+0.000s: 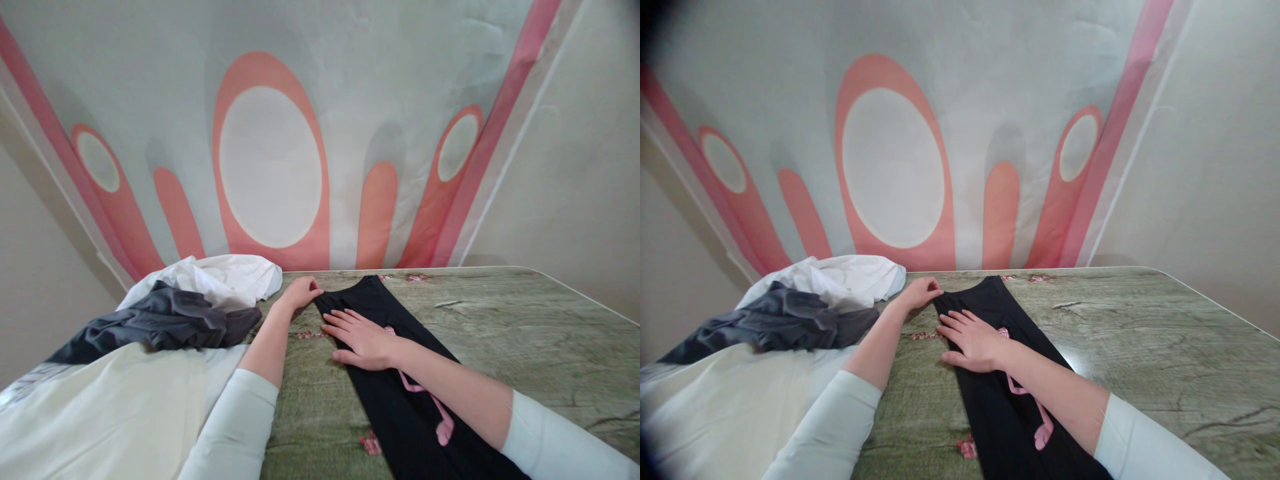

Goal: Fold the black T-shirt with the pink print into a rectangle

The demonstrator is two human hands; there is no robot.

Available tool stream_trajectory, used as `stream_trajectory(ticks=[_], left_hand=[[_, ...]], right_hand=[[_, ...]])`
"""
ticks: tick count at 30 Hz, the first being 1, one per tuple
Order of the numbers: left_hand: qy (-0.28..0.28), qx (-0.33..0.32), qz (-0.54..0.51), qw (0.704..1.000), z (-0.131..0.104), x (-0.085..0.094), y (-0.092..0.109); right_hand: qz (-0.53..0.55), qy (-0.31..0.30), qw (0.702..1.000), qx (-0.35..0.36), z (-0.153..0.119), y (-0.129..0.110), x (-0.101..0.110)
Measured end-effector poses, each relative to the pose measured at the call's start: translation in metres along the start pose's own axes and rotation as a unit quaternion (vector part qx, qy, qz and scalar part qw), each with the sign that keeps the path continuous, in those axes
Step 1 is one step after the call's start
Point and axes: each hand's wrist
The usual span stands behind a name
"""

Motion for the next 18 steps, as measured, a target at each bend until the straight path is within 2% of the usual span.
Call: stream_trajectory(ticks=[2, 5, 10, 18], left_hand=[[-0.001, 0.044, 0.002, 0.999, 0.0, 0.003, -0.003], [-0.051, 0.084, -0.014, 0.995, 0.0, 0.008, -0.008], [-0.101, 0.078, -0.064, 0.99, -0.001, 0.008, -0.011], [-0.074, 0.089, -0.051, 0.992, 0.0, -0.001, -0.005]], right_hand=[[0.002, 0.001, 1.0, -0.001, 0.0, 0.0, 0.001], [0.003, 0.0, 1.0, -0.002, 0.0, 0.0, 0.001], [0.001, 0.001, 1.0, -0.002, 0.0, 0.0, 0.0], [-0.004, 0.001, 1.0, -0.001, 0.0, 0.0, 0.0]])
Point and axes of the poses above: each hand's wrist, its own z-axis towards the middle knuckle, its own x-axis out of the back of the hand, y = z × x, and after that the axes turned 10 degrees about y, right-handed
